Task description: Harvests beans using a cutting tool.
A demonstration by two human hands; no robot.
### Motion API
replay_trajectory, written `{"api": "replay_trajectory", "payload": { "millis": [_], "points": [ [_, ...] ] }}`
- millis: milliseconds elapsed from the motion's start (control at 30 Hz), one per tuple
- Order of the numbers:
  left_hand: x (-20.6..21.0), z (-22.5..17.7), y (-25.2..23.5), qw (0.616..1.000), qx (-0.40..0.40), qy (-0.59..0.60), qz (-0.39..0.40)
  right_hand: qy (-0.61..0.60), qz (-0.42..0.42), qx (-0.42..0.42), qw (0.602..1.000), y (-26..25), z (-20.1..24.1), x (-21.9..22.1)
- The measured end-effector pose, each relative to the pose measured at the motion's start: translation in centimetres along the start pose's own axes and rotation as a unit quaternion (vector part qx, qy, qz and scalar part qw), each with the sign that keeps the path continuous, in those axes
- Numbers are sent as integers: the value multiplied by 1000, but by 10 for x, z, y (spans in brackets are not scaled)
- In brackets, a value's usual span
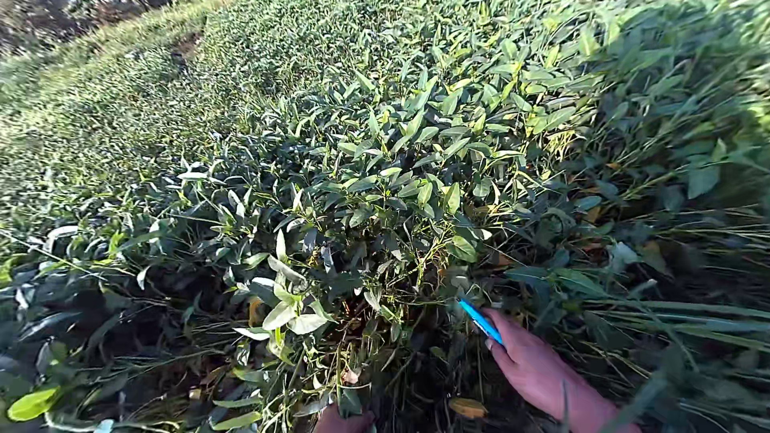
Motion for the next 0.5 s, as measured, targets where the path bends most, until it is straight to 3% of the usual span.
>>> {"api": "replay_trajectory", "payload": {
  "millis": [100, 200, 367, 500],
  "points": [
    [-2, -9, 2, 1000, 10, 22, 4, 168, 102, 6, 980, -7, 19, 1],
    [16, -16, 6, 999, 27, 36, 16, 253, 174, -2, 952, -10, 44, 19],
    [35, -36, 15, 999, 43, 18, 15, 342, 157, -8, 927, -53, 81, 49],
    [28, -36, 13, 999, 48, 2, 22, 414, 195, -5, 889, -78, 97, 64]
  ]
}}
Point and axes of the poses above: each hand's wrist, its own y-axis away from the middle knuckle, its own x-axis out of the palm, z = x × y, the point moved 1 cm from there along -y, towards the middle knuckle
